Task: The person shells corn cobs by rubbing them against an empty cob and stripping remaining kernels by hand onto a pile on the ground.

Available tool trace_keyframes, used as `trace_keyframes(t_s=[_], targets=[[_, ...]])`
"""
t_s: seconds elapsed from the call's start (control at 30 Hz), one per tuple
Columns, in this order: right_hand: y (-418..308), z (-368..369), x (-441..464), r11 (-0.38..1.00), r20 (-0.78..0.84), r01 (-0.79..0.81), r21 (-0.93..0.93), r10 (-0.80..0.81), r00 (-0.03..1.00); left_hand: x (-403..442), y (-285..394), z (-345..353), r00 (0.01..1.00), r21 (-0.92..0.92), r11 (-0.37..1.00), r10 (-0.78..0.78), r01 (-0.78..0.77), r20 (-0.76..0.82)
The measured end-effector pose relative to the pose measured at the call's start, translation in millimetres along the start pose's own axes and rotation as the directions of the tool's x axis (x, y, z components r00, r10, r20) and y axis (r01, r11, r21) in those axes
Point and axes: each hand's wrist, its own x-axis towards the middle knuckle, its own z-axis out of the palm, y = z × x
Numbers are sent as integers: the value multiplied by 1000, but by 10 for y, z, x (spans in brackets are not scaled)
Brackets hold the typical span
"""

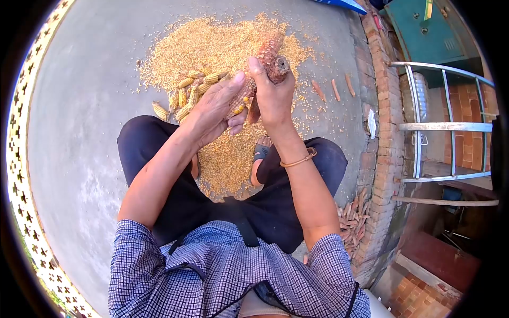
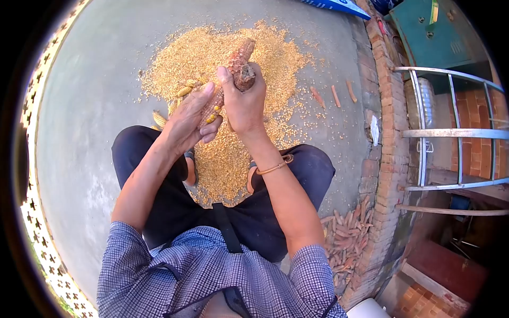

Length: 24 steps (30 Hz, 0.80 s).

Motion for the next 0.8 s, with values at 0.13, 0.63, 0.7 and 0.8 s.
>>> trace_keyframes(t_s=[0.13,0.63,0.7,0.8], targets=[[164,-79,35,995,-80,-31,-97,24,997,-10,-179,-64,946,567,786,322,-247,-34],[-49,-129,43,866,-9,-239,439,270,963,-90,-11,28,999,110,993,-38,40,-24],[-60,-165,38,855,36,-258,450,271,962,34,-222,-127,968,544,814,250,-205,-8],[-62,-232,59,840,96,-293,457,281,955,75,-269,-124,944,660,710,330,-246,-3]])
